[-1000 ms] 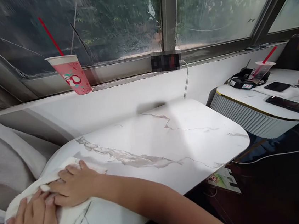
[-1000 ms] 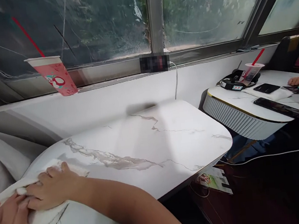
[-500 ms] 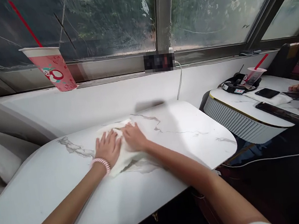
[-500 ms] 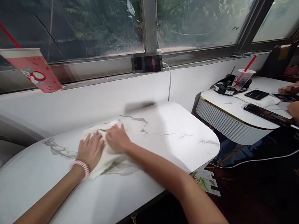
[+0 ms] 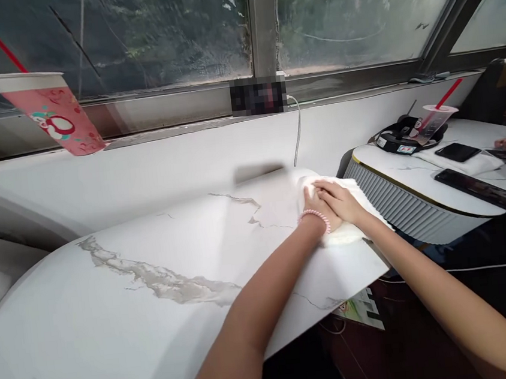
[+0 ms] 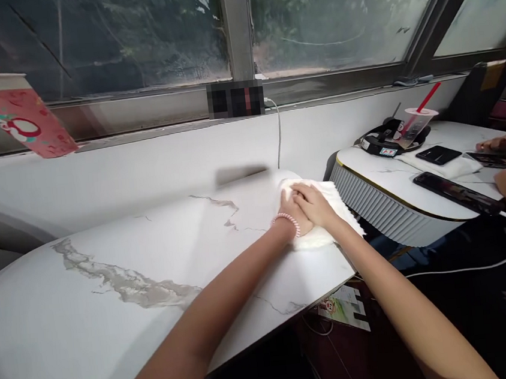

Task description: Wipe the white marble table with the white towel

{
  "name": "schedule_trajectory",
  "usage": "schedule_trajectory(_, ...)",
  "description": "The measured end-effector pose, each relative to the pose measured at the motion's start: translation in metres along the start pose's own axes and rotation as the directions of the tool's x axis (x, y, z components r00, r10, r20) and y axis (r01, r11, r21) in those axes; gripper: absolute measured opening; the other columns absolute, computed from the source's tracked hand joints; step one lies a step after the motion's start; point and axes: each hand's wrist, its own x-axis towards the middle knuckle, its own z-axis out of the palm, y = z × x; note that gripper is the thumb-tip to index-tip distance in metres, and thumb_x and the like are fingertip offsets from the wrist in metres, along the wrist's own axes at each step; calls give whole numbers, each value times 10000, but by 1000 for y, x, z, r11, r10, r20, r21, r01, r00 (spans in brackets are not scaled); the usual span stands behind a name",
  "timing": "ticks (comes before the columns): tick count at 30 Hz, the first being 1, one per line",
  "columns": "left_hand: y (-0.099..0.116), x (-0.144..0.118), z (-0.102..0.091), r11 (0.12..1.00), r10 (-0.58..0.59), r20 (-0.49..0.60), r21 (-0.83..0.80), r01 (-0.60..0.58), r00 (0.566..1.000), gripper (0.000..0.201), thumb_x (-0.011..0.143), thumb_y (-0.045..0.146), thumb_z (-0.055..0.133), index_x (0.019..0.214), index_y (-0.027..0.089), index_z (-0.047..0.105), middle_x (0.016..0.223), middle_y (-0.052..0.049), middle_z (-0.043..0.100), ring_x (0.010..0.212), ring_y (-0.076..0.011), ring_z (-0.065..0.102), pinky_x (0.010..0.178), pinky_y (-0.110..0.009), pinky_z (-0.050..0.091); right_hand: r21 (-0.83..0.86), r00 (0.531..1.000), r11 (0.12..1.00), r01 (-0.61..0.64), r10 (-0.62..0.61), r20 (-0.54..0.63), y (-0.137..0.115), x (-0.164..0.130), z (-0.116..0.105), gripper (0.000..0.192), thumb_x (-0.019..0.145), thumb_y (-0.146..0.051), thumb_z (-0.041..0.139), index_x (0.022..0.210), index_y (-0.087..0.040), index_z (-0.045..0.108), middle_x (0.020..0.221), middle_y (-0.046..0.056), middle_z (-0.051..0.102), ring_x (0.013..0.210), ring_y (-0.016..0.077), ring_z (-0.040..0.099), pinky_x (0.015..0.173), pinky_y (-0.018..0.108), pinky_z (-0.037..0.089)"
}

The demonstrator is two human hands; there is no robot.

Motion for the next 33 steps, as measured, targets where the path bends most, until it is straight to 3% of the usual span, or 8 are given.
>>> schedule_trajectory(5, 16, 10, 2, 995, 85, 57, -60, -82, 995, 643, 966, 316, 344, 1546, 51, 269, 1639, -139, 290, 1539, -269, 167, 1271, -547, 41, 125, 955, 983, -134, 162, -248, 25, -22, -24, 401, 834, -293, 426, 1041, -191, 753, 1176, 90, 737, 1129, 233, 658, 1066, 429, 459)
schedule_trajectory(9, 11, 5, 3, 992, 62, 5, -109, -61, 998, 577, 974, 362, 341, 1492, 110, 381, 1623, -97, 338, 1529, -268, 207, 1273, -539, 96, -18, 907, 986, -164, 143, -395, 17, -28, -21, 440, 804, -243, 370, 1005, -185, 757, 1131, 95, 748, 1103, 251, 665, 1066, 445, 445)
schedule_trajectory(13, 10, 2, 5, 991, 48, -37, -123, -52, 998, 545, 976, 353, 332, 1461, 117, 416, 1593, -98, 391, 1522, -262, 229, 1274, -525, 123, -121, 904, 949, -291, 231, -361, 14, -28, -19, 412, 829, -298, 378, 964, -230, 762, 1116, 77, 752, 1075, 274, 663, 1078, 490, 419)
schedule_trajectory(18, 10, -20, 5, 992, 18, -53, -122, -25, 998, 545, 978, 321, 311, 1470, 108, 412, 1594, -107, 391, 1522, -276, 233, 1268, -535, 138, -154, 919, 951, -268, 204, -338, 1, -34, -10, 423, 827, -298, 354, 965, -219, 746, 1100, 89, 749, 1093, 280, 645, 1075, 501, 408)
schedule_trajectory(22, 3, -67, -6, 993, -59, -25, -103, 56, 998, 610, 983, 332, 295, 1516, 38, 336, 1619, -161, 327, 1534, -330, 174, 1261, -586, 102, -143, 961, 977, -157, 118, -252, -31, -53, 13, 426, 836, -265, 343, 997, -218, 734, 1164, 85, 728, 1178, 271, 608, 1131, 527, 339)
schedule_trajectory(26, -19, -132, -27, 987, -146, 45, -60, 149, 988, 635, 988, 369, 271, 1541, 61, 316, 1636, -167, 281, 1536, -349, 164, 1250, -612, 110, -79, 988, 993, -93, 82, -130, -81, -71, 50, 425, 841, -225, 344, 1031, -228, 724, 1248, 67, 698, 1288, 252, 550, 1189, 565, 225)
schedule_trajectory(30, -60, -208, -46, 955, -294, 17, 47, 292, 956, 639, 990, 413, 250, 1534, 95, 358, 1628, -149, 303, 1528, -340, 208, 1237, -598, 187, 123, 998, 991, -48, 41, 53, -147, -78, 100, 419, 838, -178, 366, 1030, -248, 732, 1250, 37, 700, 1344, 224, 508, 1220, 548, 145)
schedule_trajectory(33, -103, -277, -57, 890, -435, -53, 128, 438, 899, 643, 980, 465, 262, 1495, 122, 436, 1592, -143, 382, 1506, -333, 280, 1225, -578, 236, 292, 982, 954, -62, 6, 187, -208, -77, 147, 410, 823, -138, 400, 1017, -253, 742, 1243, 17, 702, 1377, 204, 480, 1236, 527, 112)
